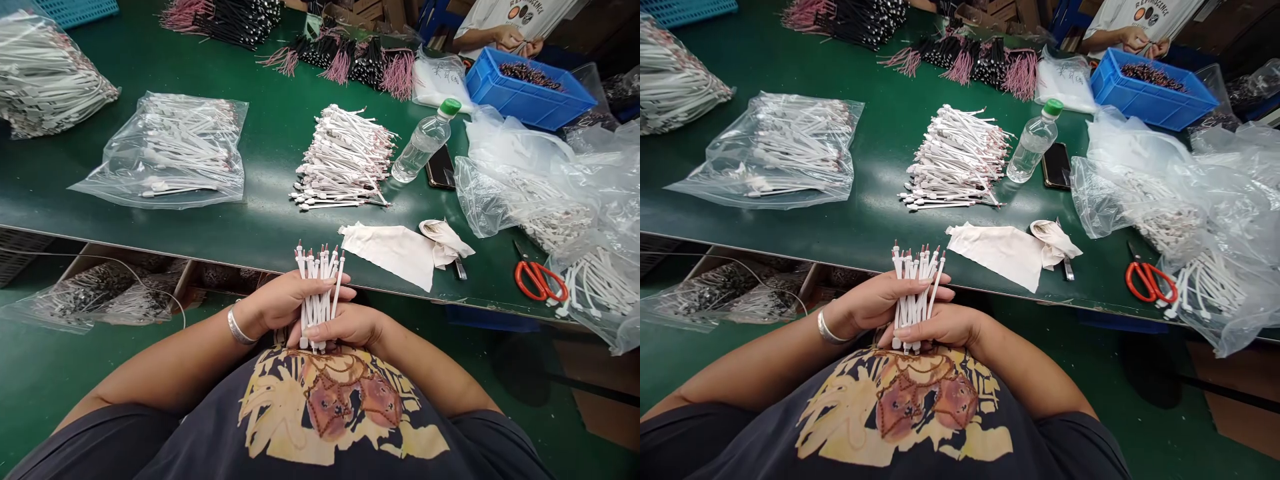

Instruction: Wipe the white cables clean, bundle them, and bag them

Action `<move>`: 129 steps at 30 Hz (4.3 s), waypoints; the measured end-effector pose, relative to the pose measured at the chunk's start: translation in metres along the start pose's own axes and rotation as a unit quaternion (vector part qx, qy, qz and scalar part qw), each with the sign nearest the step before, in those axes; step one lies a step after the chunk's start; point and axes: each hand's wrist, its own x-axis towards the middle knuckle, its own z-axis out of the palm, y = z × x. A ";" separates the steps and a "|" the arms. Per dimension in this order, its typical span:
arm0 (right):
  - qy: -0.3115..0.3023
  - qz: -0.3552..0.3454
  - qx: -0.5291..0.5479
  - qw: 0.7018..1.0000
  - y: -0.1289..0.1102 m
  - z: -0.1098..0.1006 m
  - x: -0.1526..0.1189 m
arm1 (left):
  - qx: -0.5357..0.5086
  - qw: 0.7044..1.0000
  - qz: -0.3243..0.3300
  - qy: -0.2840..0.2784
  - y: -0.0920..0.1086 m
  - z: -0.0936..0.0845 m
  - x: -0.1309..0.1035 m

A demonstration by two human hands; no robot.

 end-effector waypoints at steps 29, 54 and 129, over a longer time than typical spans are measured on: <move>0.434 -0.246 -0.701 0.509 -0.041 0.001 -0.019 | 0.284 0.936 0.171 0.120 -0.011 0.004 -0.002; 0.412 -0.202 -0.789 0.408 -0.036 0.009 -0.013 | 0.441 0.851 0.241 0.154 -0.012 0.003 -0.002; 0.403 -0.219 -0.483 0.746 -0.055 -0.010 -0.018 | 0.353 0.915 0.158 0.117 -0.012 -0.003 -0.001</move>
